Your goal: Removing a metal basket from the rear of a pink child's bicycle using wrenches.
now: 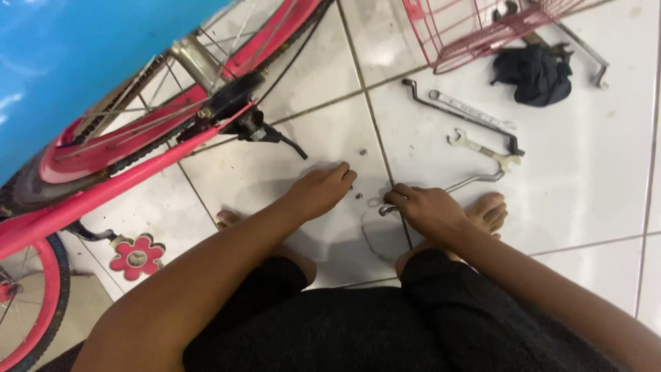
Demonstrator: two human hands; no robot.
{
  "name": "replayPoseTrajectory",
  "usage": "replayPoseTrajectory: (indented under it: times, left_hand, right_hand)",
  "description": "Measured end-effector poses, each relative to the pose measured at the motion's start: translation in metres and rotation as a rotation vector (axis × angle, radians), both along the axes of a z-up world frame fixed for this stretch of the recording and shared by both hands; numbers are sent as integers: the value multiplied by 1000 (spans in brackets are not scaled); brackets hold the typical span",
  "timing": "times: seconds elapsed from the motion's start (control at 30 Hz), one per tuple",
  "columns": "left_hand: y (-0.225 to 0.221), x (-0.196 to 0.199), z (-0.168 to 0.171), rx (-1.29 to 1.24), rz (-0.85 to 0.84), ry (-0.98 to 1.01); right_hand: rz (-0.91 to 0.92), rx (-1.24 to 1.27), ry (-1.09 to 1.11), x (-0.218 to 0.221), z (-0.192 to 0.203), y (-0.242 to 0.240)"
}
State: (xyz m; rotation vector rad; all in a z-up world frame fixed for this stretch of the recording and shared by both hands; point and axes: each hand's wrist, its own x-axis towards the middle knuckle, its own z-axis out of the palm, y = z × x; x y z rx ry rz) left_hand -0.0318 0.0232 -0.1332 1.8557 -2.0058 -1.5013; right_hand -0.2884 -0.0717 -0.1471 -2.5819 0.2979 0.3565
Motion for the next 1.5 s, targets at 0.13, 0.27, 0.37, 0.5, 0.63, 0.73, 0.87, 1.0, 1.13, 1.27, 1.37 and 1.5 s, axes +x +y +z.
replayPoseTrajectory:
  times: [0.13, 0.27, 0.37, 0.5, 0.63, 0.73, 0.87, 1.0, 1.13, 1.27, 1.37, 1.5]
  left_hand:
    - [-14, -1, 24, 265, 233, 126]
    - [1, -10, 7, -67, -145, 68]
    - [26, -26, -24, -219, -235, 28]
    - [26, -24, -25, -653, -479, -133]
    - [31, -21, -36, -739, -545, -118]
    - [28, -16, -37, -626, -517, -132]
    - [-5, -2, -37, -544, -530, -217]
    - [-43, 6, -26, -346, -373, -108]
    - [-73, -6, -13, -465, -439, -162]
    - [-133, -35, 5, -646, -207, -149]
    - [-165, -60, -16, -676, -69, -165]
    - [-197, -86, -1, -809, 151, -152]
  right_hand:
    - [-145, -31, -85, 25, 12, -14]
    - [-260, -77, -170, 56, 11, -29]
    - [-217, -47, -188, 70, 8, -31]
    - [-89, -137, -183, 76, -6, -29]
    - [-49, -210, -186, 63, -15, -36]
    - [-57, -234, -191, 57, -7, -47]
    - [-464, -47, -126, 48, 9, -62]
    - [-872, 59, -130, 41, 17, -85]
    - [-1026, 53, -127, 27, 19, -108]
    - [-1129, 117, -54, 19, 14, -127]
    - [-1153, 158, -54, 20, 17, -131]
    - [-1199, 130, -61, 17, 10, -133]
